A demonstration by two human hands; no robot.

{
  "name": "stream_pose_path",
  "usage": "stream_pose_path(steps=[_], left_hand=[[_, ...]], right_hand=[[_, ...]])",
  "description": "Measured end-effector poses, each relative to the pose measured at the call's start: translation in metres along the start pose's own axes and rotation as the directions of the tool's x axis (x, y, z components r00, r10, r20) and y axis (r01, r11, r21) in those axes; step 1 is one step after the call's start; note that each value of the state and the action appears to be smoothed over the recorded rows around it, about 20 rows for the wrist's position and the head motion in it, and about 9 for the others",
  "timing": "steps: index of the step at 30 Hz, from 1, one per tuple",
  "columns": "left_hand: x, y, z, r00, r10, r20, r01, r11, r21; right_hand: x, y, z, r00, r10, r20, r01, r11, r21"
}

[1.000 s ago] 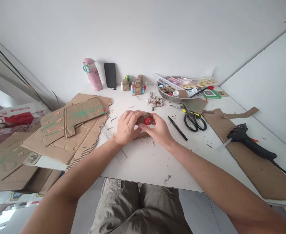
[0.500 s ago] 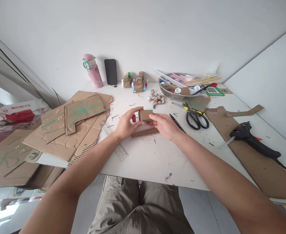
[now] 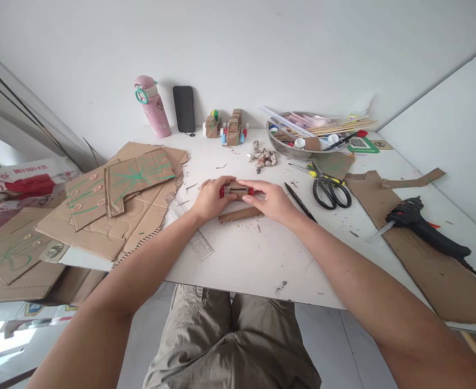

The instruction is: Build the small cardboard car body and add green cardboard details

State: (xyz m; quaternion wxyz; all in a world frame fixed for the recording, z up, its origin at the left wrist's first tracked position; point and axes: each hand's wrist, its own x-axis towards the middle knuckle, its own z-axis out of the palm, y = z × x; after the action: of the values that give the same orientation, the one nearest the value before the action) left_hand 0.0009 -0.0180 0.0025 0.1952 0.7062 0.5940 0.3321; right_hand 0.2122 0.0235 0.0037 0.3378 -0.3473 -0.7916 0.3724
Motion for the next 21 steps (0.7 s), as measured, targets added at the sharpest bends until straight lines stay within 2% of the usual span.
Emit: stream_pose_path(steps=[7, 21], left_hand=[[0.002, 0.001, -0.008, 0.992, -0.07, 0.101, 0.087, 0.981, -0.175], [0.004, 0.005, -0.005, 0.995, -0.094, 0.03, 0.097, 0.982, -0.164]], right_hand=[[0.0, 0.004, 0.002, 0.998, -0.06, -0.031, 0.058, 0.996, -0.067], [-0.001, 0.014, 0.003, 0.992, -0.107, -0.062, 0.096, 0.983, -0.159]])
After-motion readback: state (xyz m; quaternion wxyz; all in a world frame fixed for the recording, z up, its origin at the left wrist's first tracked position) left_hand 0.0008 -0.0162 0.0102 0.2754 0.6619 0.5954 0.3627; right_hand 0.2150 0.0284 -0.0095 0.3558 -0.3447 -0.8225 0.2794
